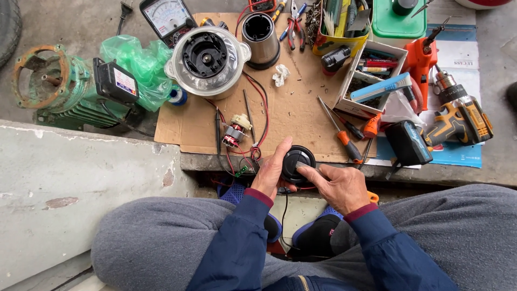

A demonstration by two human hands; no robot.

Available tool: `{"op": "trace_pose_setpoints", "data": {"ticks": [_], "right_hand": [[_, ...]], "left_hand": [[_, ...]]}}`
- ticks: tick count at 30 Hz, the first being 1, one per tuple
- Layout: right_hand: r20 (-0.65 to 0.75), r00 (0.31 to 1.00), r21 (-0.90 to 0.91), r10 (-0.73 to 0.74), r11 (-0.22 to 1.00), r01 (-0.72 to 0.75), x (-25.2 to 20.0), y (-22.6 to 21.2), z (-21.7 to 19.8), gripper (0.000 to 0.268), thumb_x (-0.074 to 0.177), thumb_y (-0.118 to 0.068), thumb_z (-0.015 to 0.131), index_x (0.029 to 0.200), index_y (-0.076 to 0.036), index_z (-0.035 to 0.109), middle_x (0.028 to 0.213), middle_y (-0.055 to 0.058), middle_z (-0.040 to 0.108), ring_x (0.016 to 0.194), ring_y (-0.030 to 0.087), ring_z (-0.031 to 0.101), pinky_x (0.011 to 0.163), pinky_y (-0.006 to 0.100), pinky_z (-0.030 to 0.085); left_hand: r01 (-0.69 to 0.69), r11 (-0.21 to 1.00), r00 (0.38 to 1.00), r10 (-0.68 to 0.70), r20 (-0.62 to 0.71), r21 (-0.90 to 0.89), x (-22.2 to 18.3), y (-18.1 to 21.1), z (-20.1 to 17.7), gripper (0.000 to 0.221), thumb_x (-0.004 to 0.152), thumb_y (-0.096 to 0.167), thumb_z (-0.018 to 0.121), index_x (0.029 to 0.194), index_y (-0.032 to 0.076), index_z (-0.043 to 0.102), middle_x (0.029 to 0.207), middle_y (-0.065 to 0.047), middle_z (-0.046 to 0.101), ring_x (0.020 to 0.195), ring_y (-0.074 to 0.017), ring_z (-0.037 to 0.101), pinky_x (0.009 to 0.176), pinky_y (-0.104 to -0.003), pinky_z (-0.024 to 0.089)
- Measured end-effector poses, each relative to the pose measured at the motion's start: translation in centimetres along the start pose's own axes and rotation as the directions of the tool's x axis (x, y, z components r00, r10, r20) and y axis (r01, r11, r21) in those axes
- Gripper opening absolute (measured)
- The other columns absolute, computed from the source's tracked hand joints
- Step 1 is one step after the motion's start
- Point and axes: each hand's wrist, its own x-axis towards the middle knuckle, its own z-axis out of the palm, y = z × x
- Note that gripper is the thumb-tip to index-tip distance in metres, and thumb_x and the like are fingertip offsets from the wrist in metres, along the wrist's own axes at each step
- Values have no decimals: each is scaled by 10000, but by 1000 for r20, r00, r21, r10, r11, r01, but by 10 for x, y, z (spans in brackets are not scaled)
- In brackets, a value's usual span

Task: Repairing and cleaning an electric motor component using a small blade and screwdriver on a makeshift workbench.

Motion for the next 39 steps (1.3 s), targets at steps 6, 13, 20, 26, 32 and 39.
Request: {"op": "trace_pose_setpoints", "data": {"ticks": [6, 13, 20, 26, 32, 39], "right_hand": [[-70, 989, 2, -128, 992, 128, -1, -3, -1, 634, 934, -615, 832, 603, -115, 625, 589, 236, 622, 651, 411, 736, 584, 370, 539], [134, 990, 162, 34, 985, -55, 16, 7, 10, 682, 963, -643, 782, 567, -102, 655, 518, 204, 610, 567, 339, 623, 630, 401, 515], [314, 942, 333, 122, 914, -230, 28, 8, 15, 759, 992, -721, 739, 483, -170, 620, 428, 18, 518, 507, 154, 504, 553, 278, 404], [388, 914, 559, 118, 758, -335, 35, 16, 43, 803, 1037, -632, 739, 488, -76, 552, 365, 22, 316, 322, 96, 293, 322, 232, 213], [527, 843, 663, 107, 569, -487, 14, -18, 21, 810, 1065, -582, 739, 545, -18, 478, 362, 20, 222, 229, 103, 214, 219, 254, 216], [404, 902, 532, 151, 764, -366, 24, -8, 32, 731, 1022, -609, 772, 616, -10, 672, 383, 81, 400, 314, 104, 317, 311, 229, 228]], "left_hand": [[48, 999, 998, -47, 41, -12, -3, 7, -1, 662, 961, 672, 769, 1031, 14, 774, 807, -216, 811, 619, -307, 797, 408, -404, 654], [29, 961, 984, 20, 174, -275, 16, -8, -9, 637, 1003, 510, 772, 1396, 9, 741, 1107, -248, 815, 959, -298, 809, 849, -442, 702], [75, 840, 925, 142, 351, -537, 20, -15, -4, 606, 1089, 453, 566, 1591, 119, 624, 1271, -256, 788, 1067, -336, 790, 944, -433, 646], [-47, 861, 953, 191, 236, -507, 23, -20, -5, 588, 1072, 466, 587, 1512, 90, 688, 1138, -274, 805, 921, -318, 800, 841, -401, 669], [-49, 859, 962, 178, 207, -510, 24, -17, -4, 554, 1072, 482, 598, 1441, 87, 716, 1078, -280, 804, 906, -343, 806, 828, -404, 670], [-49, 886, 986, 118, 121, -461, 31, -19, -7, 554, 1056, 531, 628, 1415, 122, 733, 1112, -254, 806, 961, -318, 814, 861, -394, 673]]}}
